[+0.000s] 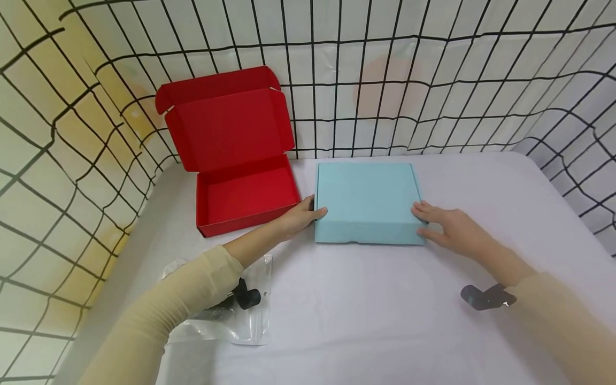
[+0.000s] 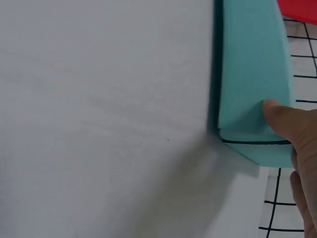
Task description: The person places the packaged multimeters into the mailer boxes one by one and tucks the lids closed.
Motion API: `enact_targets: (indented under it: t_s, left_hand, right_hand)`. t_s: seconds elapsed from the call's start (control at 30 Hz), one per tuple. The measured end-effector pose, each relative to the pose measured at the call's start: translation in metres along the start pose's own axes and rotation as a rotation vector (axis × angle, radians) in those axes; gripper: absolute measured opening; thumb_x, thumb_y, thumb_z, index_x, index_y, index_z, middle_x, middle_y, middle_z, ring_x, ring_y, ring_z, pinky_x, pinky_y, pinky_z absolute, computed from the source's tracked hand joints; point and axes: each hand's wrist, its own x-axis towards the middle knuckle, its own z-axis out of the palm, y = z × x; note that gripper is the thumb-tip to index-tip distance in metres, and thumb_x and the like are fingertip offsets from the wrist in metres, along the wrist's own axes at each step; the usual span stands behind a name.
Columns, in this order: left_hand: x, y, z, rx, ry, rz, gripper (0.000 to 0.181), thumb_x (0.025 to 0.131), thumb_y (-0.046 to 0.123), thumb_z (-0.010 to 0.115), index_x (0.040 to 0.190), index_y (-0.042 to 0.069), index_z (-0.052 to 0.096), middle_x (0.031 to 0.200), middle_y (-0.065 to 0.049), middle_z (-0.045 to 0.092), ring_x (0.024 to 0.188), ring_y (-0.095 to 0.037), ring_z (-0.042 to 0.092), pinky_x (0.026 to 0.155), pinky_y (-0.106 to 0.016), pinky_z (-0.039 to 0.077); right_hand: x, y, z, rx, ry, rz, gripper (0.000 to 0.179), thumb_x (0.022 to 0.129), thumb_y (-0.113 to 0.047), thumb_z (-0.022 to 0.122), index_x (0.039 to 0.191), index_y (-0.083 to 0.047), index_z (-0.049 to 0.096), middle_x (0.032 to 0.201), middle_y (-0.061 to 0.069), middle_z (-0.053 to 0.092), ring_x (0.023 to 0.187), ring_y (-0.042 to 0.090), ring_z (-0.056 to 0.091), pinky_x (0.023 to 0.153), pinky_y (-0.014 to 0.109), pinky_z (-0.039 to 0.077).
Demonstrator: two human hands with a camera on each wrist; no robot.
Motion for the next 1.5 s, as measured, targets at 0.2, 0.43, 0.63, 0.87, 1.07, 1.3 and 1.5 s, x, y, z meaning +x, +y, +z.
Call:
enact_targets:
  t_s: [0.2,0.43,0.63,0.87,1.07,1.3,1.5]
  left_hand:
    - [0.001,-0.001,-0.001,0.018,-0.009,-0.002,0.072,0.094,0.028,0.049,0.147,0.010,0.003,0.153,-0.003,0.009,0.138,-0.021,0.013,0.110,-0.037,0.025]
    - [0.002,-0.003,0.000,0.032,-0.010,-0.019,0.073,0.093,0.029,0.049,0.147,0.011,0.002,0.153,-0.003,0.008,0.137,-0.020,0.013,0.109,-0.038,0.025]
    - [0.000,-0.003,-0.001,0.030,-0.009,-0.023,0.075,0.093,0.030,0.049,0.147,0.012,0.000,0.153,-0.002,0.004,0.138,-0.020,0.010,0.110,-0.038,0.025]
    - [0.001,-0.002,0.000,0.038,-0.017,-0.011,0.074,0.094,0.030,0.048,0.147,0.010,0.001,0.153,-0.003,0.005,0.139,-0.020,0.010,0.110,-0.037,0.024]
    - [0.000,-0.001,0.000,0.038,-0.019,-0.018,0.074,0.093,0.030,0.048,0.147,0.011,0.000,0.153,-0.003,0.005,0.138,-0.020,0.011,0.109,-0.038,0.025]
    - [0.000,-0.002,0.001,0.039,-0.016,-0.011,0.074,0.094,0.031,0.048,0.147,0.012,-0.001,0.153,-0.002,0.005,0.138,-0.020,0.010,0.110,-0.038,0.024]
    - [-0.002,-0.002,0.000,0.043,-0.015,-0.024,0.076,0.093,0.033,0.049,0.147,0.013,0.000,0.153,-0.002,0.005,0.138,-0.020,0.010,0.110,-0.039,0.025]
  right_hand:
    - [0.001,-0.005,-0.002,-0.035,-0.016,0.009,0.060,0.076,-0.023,0.072,0.129,-0.006,0.050,0.133,0.014,0.047,0.120,0.026,0.045,0.091,0.008,0.037]
    - [-0.004,0.001,0.010,-0.062,0.101,-0.088,0.064,0.069,-0.016,0.077,0.127,-0.005,0.052,0.128,0.017,0.052,0.126,0.003,0.034,0.096,0.005,0.026]
    - [-0.005,0.005,0.019,-0.113,0.199,-0.162,0.067,0.063,-0.010,0.078,0.125,-0.005,0.055,0.124,0.017,0.055,0.122,0.018,0.046,0.098,0.001,0.015]
    - [-0.009,0.005,0.024,-0.099,0.221,-0.159,0.074,0.059,-0.007,0.080,0.127,-0.004,0.052,0.125,0.020,0.053,0.129,0.007,0.034,0.099,0.000,0.013]
    - [-0.009,0.008,0.029,-0.085,0.312,-0.218,0.070,0.059,-0.006,0.078,0.124,-0.005,0.055,0.119,0.022,0.056,0.127,0.006,0.037,0.099,0.002,0.017]
    - [-0.011,0.013,0.037,-0.099,0.354,-0.239,0.061,0.089,-0.052,0.036,0.129,-0.008,0.052,0.125,0.018,0.054,0.129,0.008,0.036,0.100,0.003,0.017]
    - [-0.011,0.013,0.042,-0.083,0.433,-0.262,0.055,0.092,-0.048,0.039,0.125,-0.007,0.056,0.121,0.017,0.057,0.127,0.009,0.040,0.102,0.007,0.021]
